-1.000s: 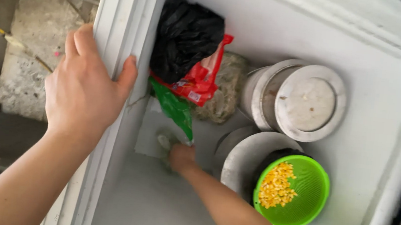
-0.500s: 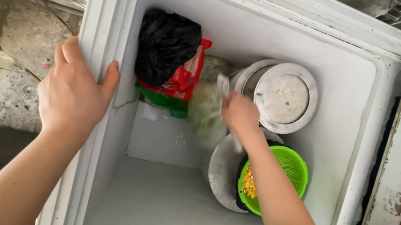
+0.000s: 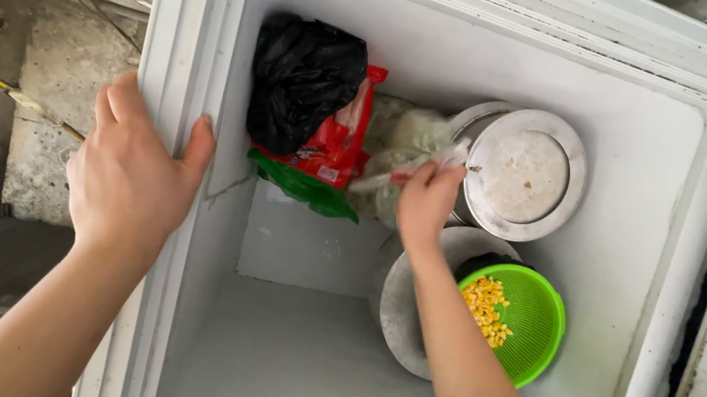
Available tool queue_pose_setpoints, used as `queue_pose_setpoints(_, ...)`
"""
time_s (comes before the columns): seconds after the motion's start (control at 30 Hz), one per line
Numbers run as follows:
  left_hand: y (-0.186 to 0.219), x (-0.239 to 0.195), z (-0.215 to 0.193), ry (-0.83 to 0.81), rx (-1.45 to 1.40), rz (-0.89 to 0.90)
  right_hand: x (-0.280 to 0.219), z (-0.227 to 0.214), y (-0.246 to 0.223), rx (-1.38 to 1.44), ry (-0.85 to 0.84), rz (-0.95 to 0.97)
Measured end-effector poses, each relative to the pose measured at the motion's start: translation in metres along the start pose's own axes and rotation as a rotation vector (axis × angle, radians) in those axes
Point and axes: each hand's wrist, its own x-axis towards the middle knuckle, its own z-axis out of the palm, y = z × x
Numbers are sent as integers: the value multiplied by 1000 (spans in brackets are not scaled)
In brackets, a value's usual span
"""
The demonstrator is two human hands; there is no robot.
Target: Organizes various frozen food packets, bowls, and containers inside a chest freezer.
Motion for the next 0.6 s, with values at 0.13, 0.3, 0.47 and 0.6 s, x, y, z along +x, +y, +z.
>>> queue_pose_setpoints(0.13, -2, 0, 0, 17, 12, 27, 24, 28, 47, -312, 50, -340)
queue_pose_setpoints(0.3, 1, -1, -3, -4, 2, 21, 86, 38, 207, -384, -89, -89)
queue_pose_setpoints(0.47, -1, 0, 1, 32, 30, 41, 36, 79, 217, -533, 453, -151)
queue_pose_setpoints(0.6, 1, -1, 0, -18, 63, 15, -72, 116, 214, -550, 355, 56)
